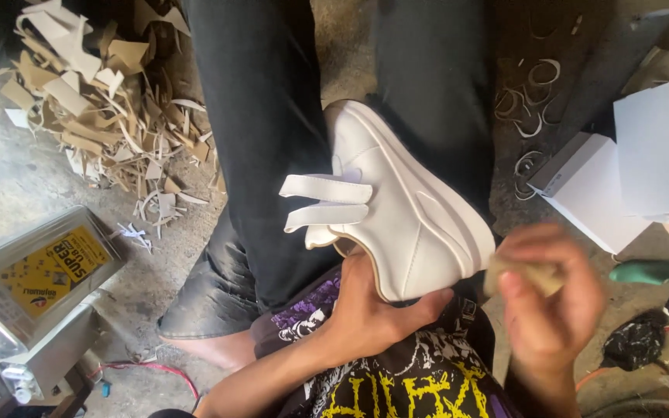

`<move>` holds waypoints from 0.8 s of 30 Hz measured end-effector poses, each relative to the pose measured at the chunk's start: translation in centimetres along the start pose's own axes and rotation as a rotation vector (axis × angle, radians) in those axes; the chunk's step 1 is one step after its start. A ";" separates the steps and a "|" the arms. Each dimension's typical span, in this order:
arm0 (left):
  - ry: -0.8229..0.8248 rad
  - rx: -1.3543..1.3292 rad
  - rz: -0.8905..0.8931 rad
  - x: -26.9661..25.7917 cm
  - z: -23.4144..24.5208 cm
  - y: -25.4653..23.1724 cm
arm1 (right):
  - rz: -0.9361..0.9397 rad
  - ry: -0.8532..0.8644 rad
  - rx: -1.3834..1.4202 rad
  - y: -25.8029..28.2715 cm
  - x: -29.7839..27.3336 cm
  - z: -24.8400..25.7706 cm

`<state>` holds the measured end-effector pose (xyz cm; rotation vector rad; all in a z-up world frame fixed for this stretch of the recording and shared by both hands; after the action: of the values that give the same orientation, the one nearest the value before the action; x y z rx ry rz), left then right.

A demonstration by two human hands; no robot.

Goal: A person is cleaning or finishing a white leather shoe using a small cleaning block, rotating the shoe to reach all surfaces.

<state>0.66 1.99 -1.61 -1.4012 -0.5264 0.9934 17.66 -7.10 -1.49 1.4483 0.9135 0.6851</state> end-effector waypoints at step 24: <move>0.268 -0.165 0.042 0.2 0.6 -1.5 | 0.324 -0.168 -0.256 -0.2 1.7 -0.8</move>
<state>0.65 2.68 -0.09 -1.6699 -0.3871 0.7922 17.82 -5.17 -1.79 1.4100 0.4457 0.8711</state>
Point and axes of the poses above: each hand's wrist, its own x-axis towards the middle knuckle, its own z-axis out of the back of the hand, y = z × x, the point moved 3 cm from there along x, towards the middle knuckle, and after that the axes turned 11 degrees about x, right-handed, at the moved point
